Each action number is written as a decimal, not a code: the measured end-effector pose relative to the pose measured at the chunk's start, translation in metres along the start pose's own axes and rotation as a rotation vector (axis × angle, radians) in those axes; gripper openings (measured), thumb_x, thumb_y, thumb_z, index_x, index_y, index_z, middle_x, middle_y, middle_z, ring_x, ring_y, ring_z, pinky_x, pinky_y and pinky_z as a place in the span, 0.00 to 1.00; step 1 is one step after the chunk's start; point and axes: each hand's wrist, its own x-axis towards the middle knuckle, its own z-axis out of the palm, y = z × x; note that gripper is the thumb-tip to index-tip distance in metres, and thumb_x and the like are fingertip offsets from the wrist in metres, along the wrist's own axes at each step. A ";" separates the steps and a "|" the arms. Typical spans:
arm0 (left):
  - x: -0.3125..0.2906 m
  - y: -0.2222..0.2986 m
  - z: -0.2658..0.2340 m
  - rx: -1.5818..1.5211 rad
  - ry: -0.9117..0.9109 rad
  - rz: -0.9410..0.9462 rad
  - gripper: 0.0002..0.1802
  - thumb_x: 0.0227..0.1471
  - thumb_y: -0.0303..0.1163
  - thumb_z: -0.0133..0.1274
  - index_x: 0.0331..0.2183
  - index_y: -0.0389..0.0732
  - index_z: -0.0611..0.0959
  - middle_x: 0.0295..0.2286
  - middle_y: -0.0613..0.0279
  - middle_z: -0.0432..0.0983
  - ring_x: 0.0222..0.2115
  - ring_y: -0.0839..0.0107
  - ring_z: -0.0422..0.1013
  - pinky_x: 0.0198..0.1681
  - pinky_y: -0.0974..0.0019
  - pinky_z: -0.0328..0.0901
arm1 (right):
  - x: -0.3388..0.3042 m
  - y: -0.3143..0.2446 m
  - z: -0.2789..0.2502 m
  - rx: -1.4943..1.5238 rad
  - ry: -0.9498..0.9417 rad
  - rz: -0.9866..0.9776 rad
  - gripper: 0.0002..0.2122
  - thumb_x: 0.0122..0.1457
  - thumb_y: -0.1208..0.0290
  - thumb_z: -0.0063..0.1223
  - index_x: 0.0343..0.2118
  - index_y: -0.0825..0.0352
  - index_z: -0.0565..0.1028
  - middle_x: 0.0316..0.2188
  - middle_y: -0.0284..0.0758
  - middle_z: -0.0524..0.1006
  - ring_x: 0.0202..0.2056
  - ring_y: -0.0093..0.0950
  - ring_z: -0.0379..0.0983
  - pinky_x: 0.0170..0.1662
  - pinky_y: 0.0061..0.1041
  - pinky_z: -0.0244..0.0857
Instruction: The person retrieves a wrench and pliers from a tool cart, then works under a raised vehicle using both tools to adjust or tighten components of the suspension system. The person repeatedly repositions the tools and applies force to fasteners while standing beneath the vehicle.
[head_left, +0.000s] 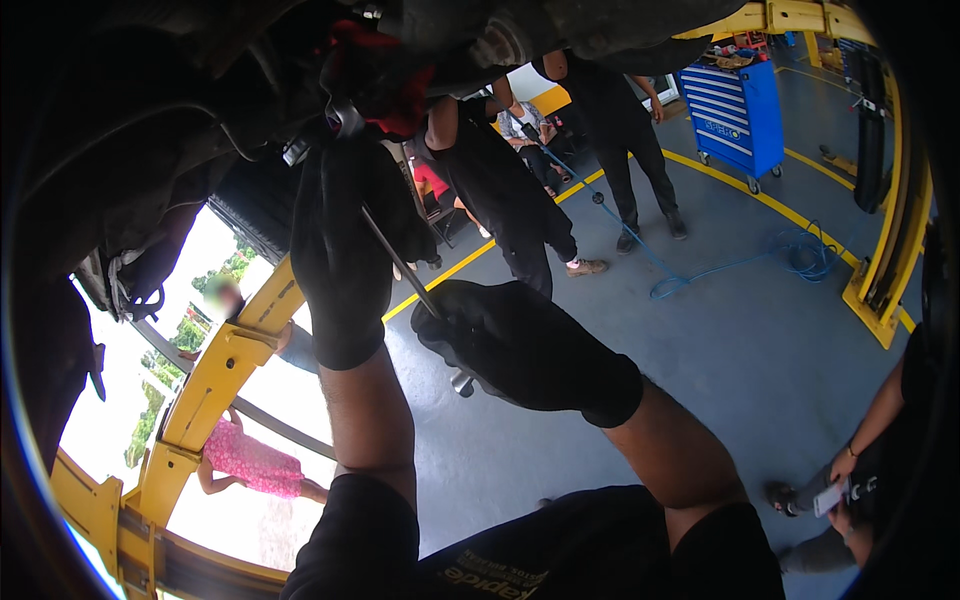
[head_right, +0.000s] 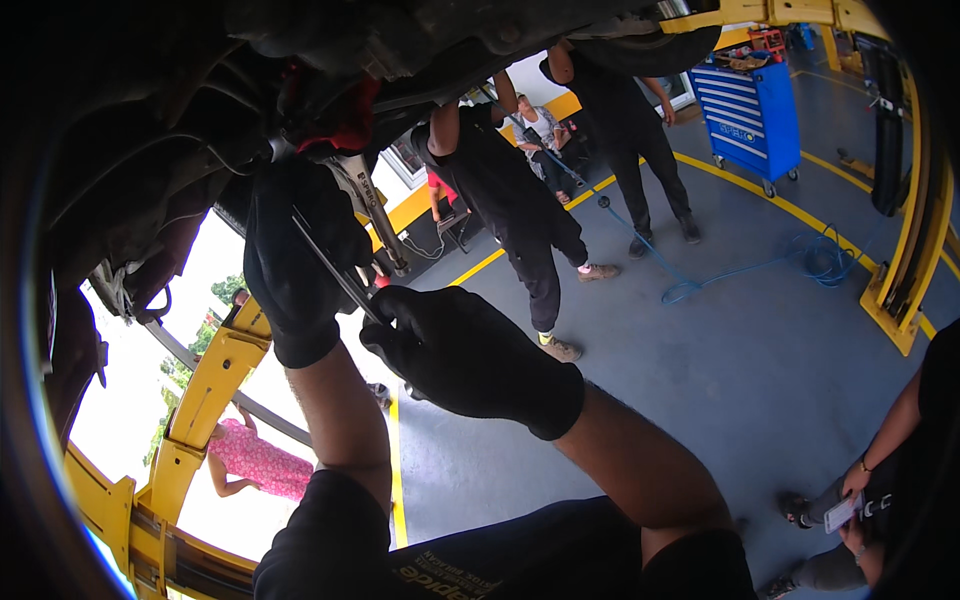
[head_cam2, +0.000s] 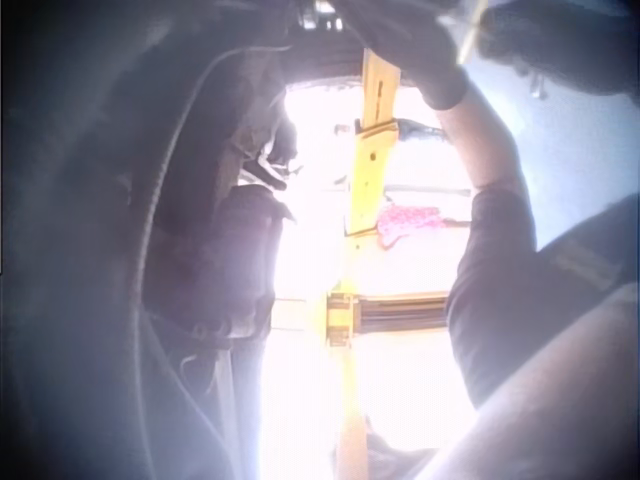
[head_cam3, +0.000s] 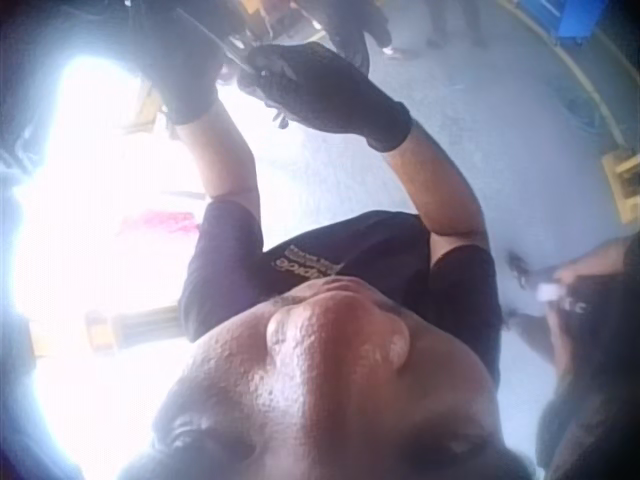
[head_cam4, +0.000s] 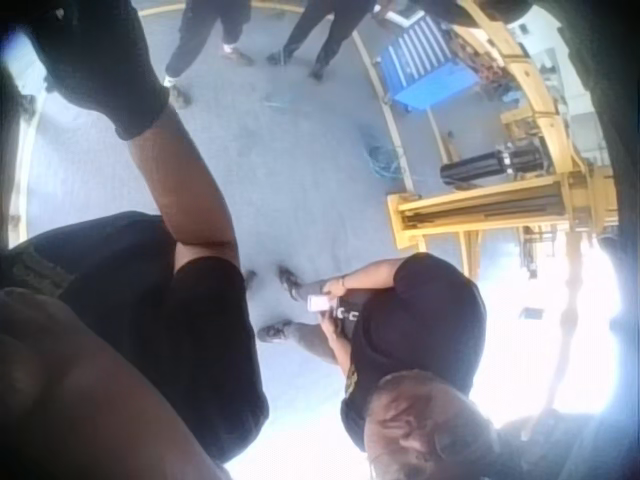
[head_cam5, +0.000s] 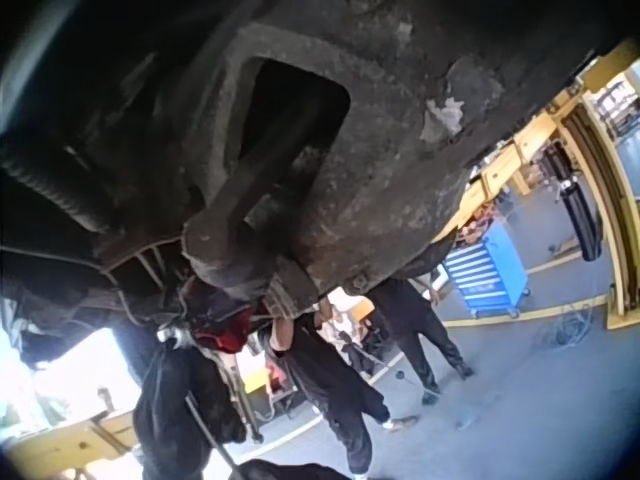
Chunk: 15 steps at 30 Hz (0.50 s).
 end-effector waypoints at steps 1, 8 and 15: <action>0.007 0.000 0.005 0.125 0.048 0.094 0.25 0.54 0.30 0.64 0.52 0.37 0.76 0.36 0.53 0.79 0.34 0.61 0.80 0.35 0.67 0.76 | 0.006 0.008 0.000 -0.019 0.048 0.000 0.12 0.65 0.67 0.56 0.42 0.73 0.77 0.28 0.41 0.79 0.29 0.28 0.79 0.34 0.25 0.72; 0.001 -0.019 0.028 -0.157 0.042 -0.054 0.27 0.54 0.14 0.55 0.56 0.33 0.75 0.54 0.43 0.73 0.53 0.48 0.73 0.53 0.59 0.72 | 0.045 0.070 -0.007 -0.170 0.078 -0.107 0.13 0.65 0.71 0.57 0.49 0.69 0.77 0.40 0.44 0.82 0.41 0.36 0.82 0.45 0.30 0.77; 0.010 -0.017 0.027 0.187 0.046 0.116 0.23 0.56 0.16 0.54 0.55 0.32 0.76 0.46 0.44 0.76 0.46 0.56 0.77 0.46 0.62 0.73 | 0.037 0.060 -0.005 -0.317 0.122 -0.222 0.12 0.64 0.72 0.56 0.48 0.70 0.76 0.36 0.43 0.81 0.35 0.36 0.80 0.37 0.31 0.75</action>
